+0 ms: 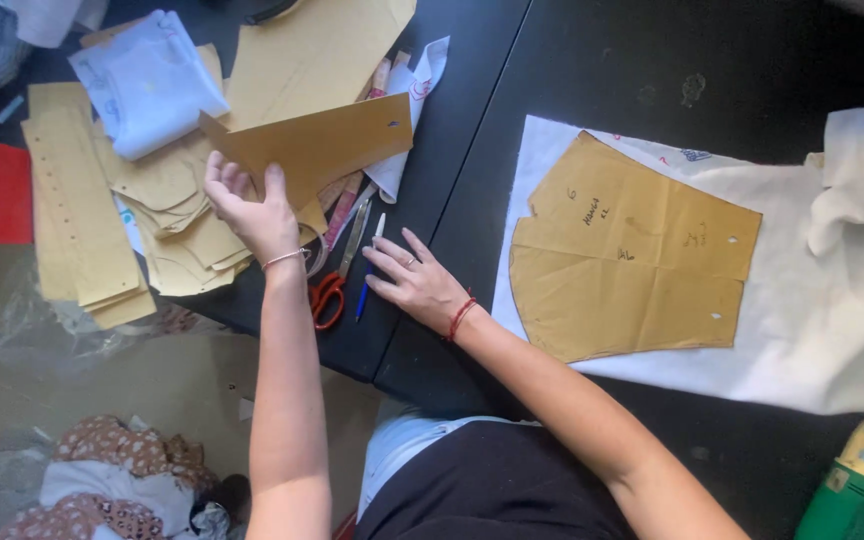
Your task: Tracing patterns onto fabric and cutting them out using an electric rotary cutter
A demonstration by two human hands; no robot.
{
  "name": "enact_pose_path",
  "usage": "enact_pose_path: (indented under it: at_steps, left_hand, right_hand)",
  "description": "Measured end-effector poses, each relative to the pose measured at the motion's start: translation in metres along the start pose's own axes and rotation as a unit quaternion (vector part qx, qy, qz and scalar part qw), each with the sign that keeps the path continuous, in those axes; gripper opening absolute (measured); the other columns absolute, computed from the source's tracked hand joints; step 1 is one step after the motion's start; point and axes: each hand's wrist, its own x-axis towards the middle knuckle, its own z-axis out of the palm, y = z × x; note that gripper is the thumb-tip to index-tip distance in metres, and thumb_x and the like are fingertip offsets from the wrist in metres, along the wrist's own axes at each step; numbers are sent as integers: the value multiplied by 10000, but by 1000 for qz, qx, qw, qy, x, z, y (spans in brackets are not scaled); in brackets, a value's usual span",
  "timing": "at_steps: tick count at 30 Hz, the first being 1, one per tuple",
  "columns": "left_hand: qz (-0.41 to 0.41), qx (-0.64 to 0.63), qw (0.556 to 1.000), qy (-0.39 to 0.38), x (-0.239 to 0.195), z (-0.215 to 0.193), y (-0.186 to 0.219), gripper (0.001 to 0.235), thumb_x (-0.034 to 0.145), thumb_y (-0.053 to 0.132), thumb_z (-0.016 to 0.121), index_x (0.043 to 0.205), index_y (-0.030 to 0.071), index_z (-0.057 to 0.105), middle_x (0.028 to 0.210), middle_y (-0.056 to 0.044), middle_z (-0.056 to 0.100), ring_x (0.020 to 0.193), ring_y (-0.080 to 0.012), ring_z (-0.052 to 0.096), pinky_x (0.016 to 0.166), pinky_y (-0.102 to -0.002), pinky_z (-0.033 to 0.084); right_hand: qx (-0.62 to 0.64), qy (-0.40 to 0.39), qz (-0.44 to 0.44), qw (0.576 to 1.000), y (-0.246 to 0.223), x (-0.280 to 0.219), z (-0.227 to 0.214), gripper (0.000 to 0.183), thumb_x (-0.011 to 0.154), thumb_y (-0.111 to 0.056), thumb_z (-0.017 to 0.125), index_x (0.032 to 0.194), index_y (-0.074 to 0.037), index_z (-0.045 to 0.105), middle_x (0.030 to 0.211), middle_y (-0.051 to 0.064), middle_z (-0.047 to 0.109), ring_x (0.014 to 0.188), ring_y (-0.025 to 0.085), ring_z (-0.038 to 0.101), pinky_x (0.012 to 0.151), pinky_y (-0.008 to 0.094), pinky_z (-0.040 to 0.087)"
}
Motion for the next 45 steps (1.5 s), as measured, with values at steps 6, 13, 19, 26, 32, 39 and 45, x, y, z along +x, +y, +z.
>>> enact_pose_path:
  at_steps: [6, 13, 19, 26, 32, 39, 45]
  left_hand:
    - [100, 87, 990, -55, -39, -30, 67, 499, 776, -1, 624, 1204, 170, 435, 1201, -73, 356, 1144, -276, 405, 905, -493, 331]
    - [166, 2, 980, -111, -67, -22, 121, 233, 867, -12, 540, 1087, 42, 485, 1135, -83, 441, 1028, -196, 477, 837, -308, 371]
    - [291, -35, 940, -173, -115, 25, 126, 114, 804, -57, 565, 832, 38, 621, 857, -81, 581, 787, -227, 537, 677, -275, 394]
    - [405, 163, 824, -361, -202, 137, 80, 356, 647, 198, 688, 969, 249, 545, 972, 117, 555, 806, -79, 580, 769, -269, 387]
    - [390, 262, 812, -347, -225, 187, 77, 669, 476, 285, 813, 1074, 179, 532, 1108, -7, 535, 974, -160, 535, 877, -389, 346]
    - [289, 328, 766, -470, -218, 181, 100, 692, 588, 276, 777, 1184, 190, 436, 1342, -30, 312, 1161, -199, 396, 904, -429, 344]
    - [280, 366, 738, -494, -221, 188, 98, 713, 612, 336, 754, 1211, 248, 378, 1395, -1, 187, 1180, -185, 344, 890, -433, 333]
  right_hand:
    - [-9, 64, -54, 996, 0, 11, -9, 146, 873, -133, 415, 885, -135, 561, 808, 41, 498, 779, 189, 529, 899, 459, 402]
    - [47, 88, 45, 994, 5, -19, -56, 164, 883, -94, 403, 837, -91, 560, 819, 46, 508, 783, 209, 547, 855, 395, 453]
    - [181, 208, 386, 880, 62, -75, -154, 190, 853, 14, 397, 988, -10, 528, 892, 129, 560, 714, 244, 595, 587, 353, 540]
    - [296, 226, 486, 791, 161, -113, -173, 412, 810, 56, 586, 1155, 13, 366, 995, 117, 534, 936, 171, 550, 717, 244, 488]
    - [218, 264, 511, 788, 182, -78, -151, 174, 916, -176, 498, 980, -46, 595, 710, 50, 555, 627, 68, 513, 520, 137, 404]
    - [274, 230, 547, 757, 201, -70, -120, 140, 871, -162, 540, 952, -57, 582, 786, 89, 627, 736, 116, 618, 619, 184, 500]
    - [240, 195, 534, 787, 199, -87, -140, 116, 881, -161, 527, 918, -57, 564, 725, 91, 622, 682, 144, 620, 602, 234, 510]
